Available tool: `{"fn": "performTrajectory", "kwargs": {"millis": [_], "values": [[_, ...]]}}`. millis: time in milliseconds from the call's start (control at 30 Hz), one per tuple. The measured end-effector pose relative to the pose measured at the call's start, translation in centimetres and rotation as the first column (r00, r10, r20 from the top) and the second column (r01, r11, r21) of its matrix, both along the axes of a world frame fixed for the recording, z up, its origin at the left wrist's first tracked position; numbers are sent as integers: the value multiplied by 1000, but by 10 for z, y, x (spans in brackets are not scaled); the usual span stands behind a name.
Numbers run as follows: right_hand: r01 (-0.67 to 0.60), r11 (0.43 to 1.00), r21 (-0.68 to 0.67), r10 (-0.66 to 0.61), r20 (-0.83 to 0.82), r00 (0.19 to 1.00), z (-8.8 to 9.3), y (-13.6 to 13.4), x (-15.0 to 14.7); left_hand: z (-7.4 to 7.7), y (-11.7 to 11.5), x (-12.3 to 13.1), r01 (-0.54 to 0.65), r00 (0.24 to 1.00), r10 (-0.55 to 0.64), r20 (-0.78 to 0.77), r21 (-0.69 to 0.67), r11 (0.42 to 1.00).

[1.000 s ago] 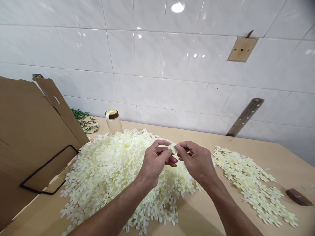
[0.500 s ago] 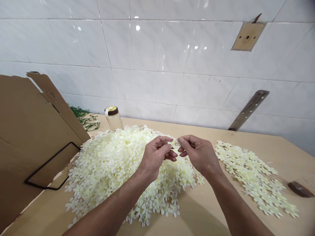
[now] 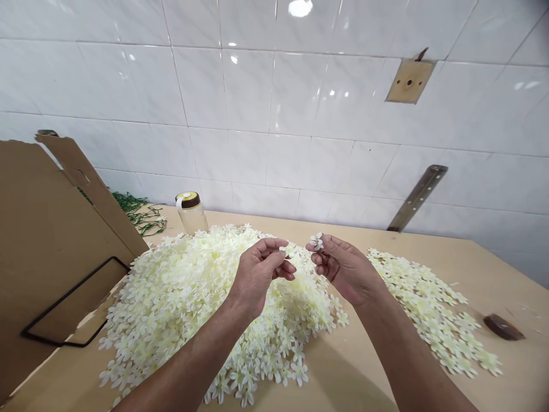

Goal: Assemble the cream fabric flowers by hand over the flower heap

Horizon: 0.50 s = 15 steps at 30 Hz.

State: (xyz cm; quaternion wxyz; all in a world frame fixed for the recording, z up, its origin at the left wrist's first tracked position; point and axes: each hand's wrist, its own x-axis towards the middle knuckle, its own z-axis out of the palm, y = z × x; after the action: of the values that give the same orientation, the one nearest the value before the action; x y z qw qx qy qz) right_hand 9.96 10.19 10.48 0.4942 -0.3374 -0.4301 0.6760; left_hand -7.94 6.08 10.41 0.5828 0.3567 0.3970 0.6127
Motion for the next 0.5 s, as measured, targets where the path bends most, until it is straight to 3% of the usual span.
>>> {"fn": "performTrajectory", "kwargs": {"millis": [133, 233, 300, 367, 433, 500], "values": [[1, 1000, 25, -2, 22, 1000, 1, -1, -1, 2, -1, -1, 0, 1000, 0, 0, 5, 1000], [51, 987, 152, -78, 174, 982, -2, -2, -4, 3, -2, -1, 2, 1000, -2, -24, 20, 1000], [100, 951, 291, -207, 365, 908, -6, -2, -7, 3, -3, -1, 5, 998, -3, -66, 27, 1000], [95, 893, 439, -343, 530, 776, -12, -2, -9, 3, -3, -1, 8, 993, -3, -117, 37, 999], [47, 828, 558, -443, 601, 665, -16, -3, -12, 1, -4, 0, 10, 987, -2, -162, 50, 999], [16, 767, 642, -513, 598, 617, -17, -6, -14, -1, -4, 2, 13, 980, 0, -200, 60, 998]]}}
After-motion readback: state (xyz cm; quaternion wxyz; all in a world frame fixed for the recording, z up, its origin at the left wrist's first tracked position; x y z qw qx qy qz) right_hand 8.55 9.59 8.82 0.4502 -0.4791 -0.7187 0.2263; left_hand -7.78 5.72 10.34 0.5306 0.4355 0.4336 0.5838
